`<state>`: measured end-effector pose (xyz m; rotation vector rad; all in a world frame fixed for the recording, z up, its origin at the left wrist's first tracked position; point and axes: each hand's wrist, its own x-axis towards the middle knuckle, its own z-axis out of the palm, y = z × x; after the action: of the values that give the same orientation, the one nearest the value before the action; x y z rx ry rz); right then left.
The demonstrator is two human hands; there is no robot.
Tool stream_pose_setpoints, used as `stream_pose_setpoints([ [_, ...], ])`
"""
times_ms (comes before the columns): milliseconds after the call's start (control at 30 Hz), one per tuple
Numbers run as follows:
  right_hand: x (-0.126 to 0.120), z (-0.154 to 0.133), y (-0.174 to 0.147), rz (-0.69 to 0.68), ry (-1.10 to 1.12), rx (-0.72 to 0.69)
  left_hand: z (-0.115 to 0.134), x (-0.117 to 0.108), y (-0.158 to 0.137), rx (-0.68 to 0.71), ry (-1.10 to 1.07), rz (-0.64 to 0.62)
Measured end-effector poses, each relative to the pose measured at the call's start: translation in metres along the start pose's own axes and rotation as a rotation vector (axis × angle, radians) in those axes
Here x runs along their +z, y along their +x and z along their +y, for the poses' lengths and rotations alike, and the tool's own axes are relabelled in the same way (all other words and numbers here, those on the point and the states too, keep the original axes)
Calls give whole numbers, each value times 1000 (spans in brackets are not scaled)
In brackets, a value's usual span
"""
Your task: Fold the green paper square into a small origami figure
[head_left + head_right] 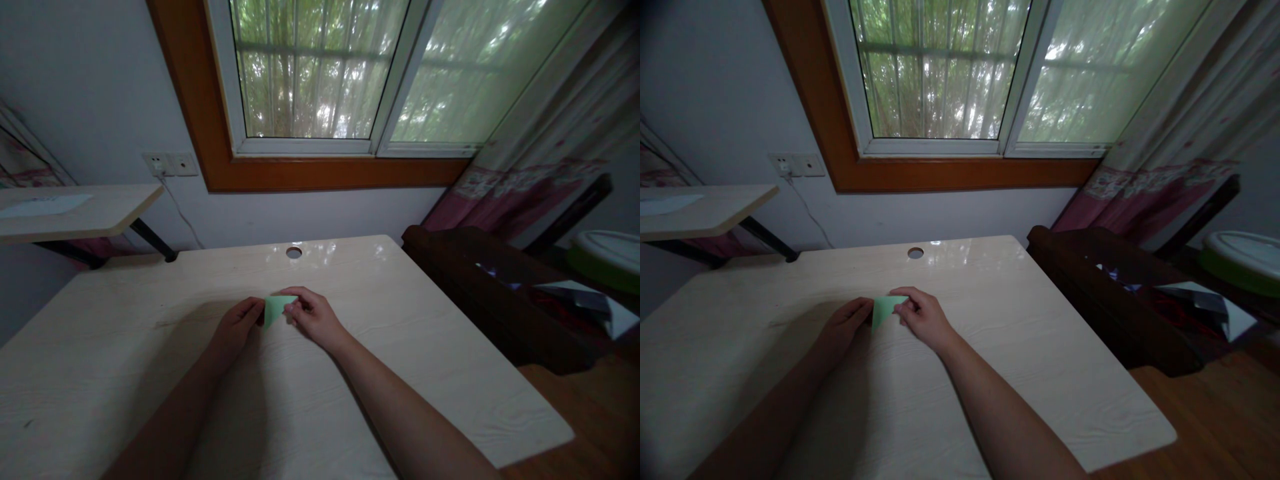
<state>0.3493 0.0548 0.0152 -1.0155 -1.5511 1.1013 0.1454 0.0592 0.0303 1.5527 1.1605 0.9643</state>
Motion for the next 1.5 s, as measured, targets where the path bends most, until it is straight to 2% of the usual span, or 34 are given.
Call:
stream_pose_setpoints([
  [467, 0, -1, 0, -36, -46, -27, 6, 2, 1, -15, -25, 20],
  [800, 2, 1, 0, -74, -44, -54, -5, 1, 2, 0, 42, -64],
  [967, 0, -5, 1, -37, -204, -185, -4, 0, 3, 21, 112, -31],
  [1067, 0, -8, 1, -48, -191, -238, -3, 1, 2, 28, 136, -27],
  [1300, 1, -5, -1, -114, -217, -267, -2, 6, 1, 74, 183, -28],
  [1500, 0, -3, -1, -99, -231, -290, -3, 6, 1, 99, 180, -30],
])
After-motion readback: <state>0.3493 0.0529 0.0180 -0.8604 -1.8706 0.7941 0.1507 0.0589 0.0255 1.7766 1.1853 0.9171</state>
